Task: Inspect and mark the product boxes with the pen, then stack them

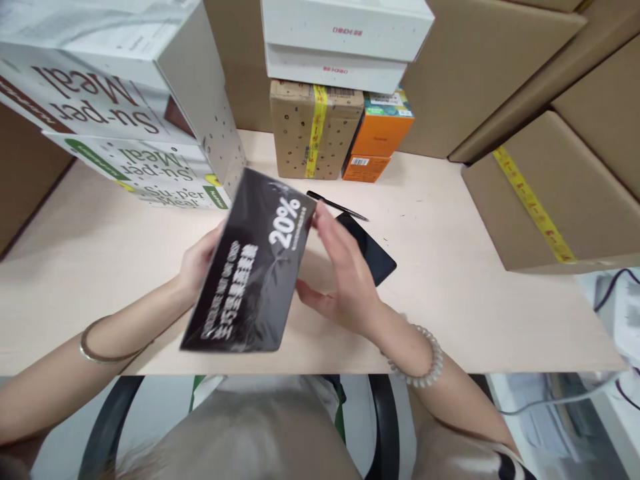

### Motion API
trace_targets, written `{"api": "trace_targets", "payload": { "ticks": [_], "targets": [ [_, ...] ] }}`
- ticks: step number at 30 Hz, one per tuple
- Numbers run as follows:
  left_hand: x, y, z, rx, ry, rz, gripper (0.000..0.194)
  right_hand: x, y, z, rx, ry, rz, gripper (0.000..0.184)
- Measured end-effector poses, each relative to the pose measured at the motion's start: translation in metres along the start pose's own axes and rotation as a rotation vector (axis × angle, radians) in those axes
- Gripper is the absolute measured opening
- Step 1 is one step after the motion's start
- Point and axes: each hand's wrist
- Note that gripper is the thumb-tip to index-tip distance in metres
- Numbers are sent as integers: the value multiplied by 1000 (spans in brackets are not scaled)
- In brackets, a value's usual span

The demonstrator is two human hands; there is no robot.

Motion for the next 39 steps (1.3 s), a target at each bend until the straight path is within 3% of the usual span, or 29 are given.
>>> {"api": "trace_targets", "payload": {
  "ticks": [3, 7, 9, 11, 14, 17, 20, 23, 26, 28, 30, 33, 35, 39],
  "targets": [
    [3, -2, -9, -24, 103, -88, 36, 1, 5, -9, 99, -30, -50, 96],
    [4, -5, -17, -109, 122, -30, 46, -3, 14, -17, 70, 30, 135, 83],
    [3, -4, -21, -150, 103, -36, 42, -3, 16, -19, 5, -2, 130, 72],
    [2, -1, -25, -227, 104, 1, 53, -1, 15, -22, -37, -115, 52, 64],
    [-1, 5, -30, -354, 108, 82, 76, 4, 12, -30, -70, -349, -103, 84],
    [-3, 11, -24, -369, -49, 57, 82, 3, 9, -36, -152, -577, -167, 85],
    [-6, 14, -11, -333, -221, 31, 94, -3, 9, -36, -265, -805, -93, 62],
    [-11, 19, 0, -328, -185, 78, 99, -10, 11, -33, -418, -1046, 3, 48],
    [-14, 22, 2, -293, -126, 123, 82, -13, 10, -30, -520, -1167, 76, 48],
    [-14, 23, 2, -260, -104, 157, 74, -14, 9, -28, -512, -1150, 138, 50],
    [-13, 22, 2, -251, -92, 173, 79, -15, 12, -30, -377, -1104, 190, 57],
    [-13, 18, 2, -235, -113, 127, 96, -17, 23, -42, 129, -946, 177, 67],
    [-15, 17, 1, -207, -115, 105, 102, -16, 31, -57, 480, -769, 205, 59],
    [-16, 15, -1, -203, -111, 85, 109, -15, 34, -86, 762, -574, 506, 51]
  ]
}}
Point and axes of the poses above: each hand's wrist, its own x-axis away from the middle knuckle, its own y-axis out of the back of the hand, z = x × y, and after that the axes turned 5 degrees about -z, right-handed
